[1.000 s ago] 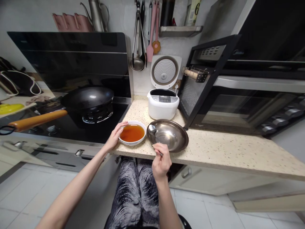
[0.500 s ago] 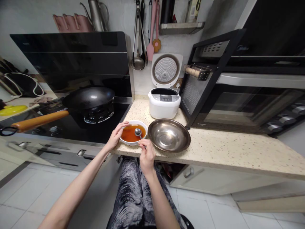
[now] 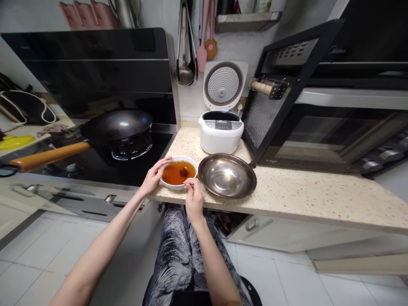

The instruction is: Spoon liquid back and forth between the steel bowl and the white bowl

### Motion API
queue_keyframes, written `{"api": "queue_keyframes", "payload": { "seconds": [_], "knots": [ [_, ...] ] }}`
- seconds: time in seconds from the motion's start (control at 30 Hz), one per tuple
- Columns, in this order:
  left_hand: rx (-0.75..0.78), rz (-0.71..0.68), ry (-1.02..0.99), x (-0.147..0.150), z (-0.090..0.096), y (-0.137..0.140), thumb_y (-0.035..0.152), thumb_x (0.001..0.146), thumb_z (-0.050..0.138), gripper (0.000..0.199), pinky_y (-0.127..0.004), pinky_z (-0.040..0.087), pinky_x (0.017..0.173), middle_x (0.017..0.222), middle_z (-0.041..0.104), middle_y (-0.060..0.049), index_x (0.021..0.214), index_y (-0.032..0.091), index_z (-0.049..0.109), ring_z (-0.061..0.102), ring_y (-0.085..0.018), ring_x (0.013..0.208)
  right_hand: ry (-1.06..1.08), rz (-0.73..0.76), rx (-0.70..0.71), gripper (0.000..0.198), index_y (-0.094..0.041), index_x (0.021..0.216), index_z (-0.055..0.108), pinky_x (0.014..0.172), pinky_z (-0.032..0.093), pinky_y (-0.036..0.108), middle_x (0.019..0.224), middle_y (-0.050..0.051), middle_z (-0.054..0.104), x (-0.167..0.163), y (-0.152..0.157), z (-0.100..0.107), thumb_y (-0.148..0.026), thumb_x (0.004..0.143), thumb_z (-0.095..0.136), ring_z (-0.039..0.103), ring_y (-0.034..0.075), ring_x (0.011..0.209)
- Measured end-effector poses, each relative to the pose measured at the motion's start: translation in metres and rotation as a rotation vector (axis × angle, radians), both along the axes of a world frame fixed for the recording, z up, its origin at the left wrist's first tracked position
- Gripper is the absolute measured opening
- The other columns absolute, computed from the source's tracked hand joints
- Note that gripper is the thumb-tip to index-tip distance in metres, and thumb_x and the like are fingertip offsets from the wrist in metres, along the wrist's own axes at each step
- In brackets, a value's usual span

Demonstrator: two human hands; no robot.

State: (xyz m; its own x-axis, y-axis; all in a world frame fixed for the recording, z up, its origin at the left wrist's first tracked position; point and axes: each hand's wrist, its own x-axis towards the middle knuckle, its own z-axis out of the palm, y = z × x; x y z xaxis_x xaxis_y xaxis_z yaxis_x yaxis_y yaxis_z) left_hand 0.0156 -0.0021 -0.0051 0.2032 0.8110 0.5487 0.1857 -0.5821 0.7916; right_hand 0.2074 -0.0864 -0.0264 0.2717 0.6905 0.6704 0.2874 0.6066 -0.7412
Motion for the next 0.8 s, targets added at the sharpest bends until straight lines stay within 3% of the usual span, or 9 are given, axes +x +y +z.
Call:
{"api": "queue_keyframes", "payload": {
  "seconds": [0.4,0.8],
  "knots": [
    [0.059,0.02,0.055,-0.001,-0.006,0.004,0.045,0.104,0.046,0.044,-0.052,0.034,0.128,0.15,0.06,-0.011,0.133,0.023,0.07,0.052,-0.029,0.145,0.072,0.024,-0.034,0.02,-0.022,0.094,0.061,0.073,0.053,0.027,0.09,0.002,0.067,0.0,-0.003,0.005,-0.03,0.105,0.047,0.063,0.013,0.074],
    [0.068,0.03,0.078,0.0,-0.007,0.003,0.044,0.106,0.044,0.043,-0.051,0.032,0.129,0.149,0.061,-0.011,0.134,0.022,0.068,0.05,-0.028,0.147,0.093,-0.018,0.071,0.019,-0.022,0.091,0.06,0.068,0.052,0.026,0.087,0.002,0.067,0.014,-0.02,0.018,-0.026,0.106,0.047,0.062,0.013,0.073]
  ]
}}
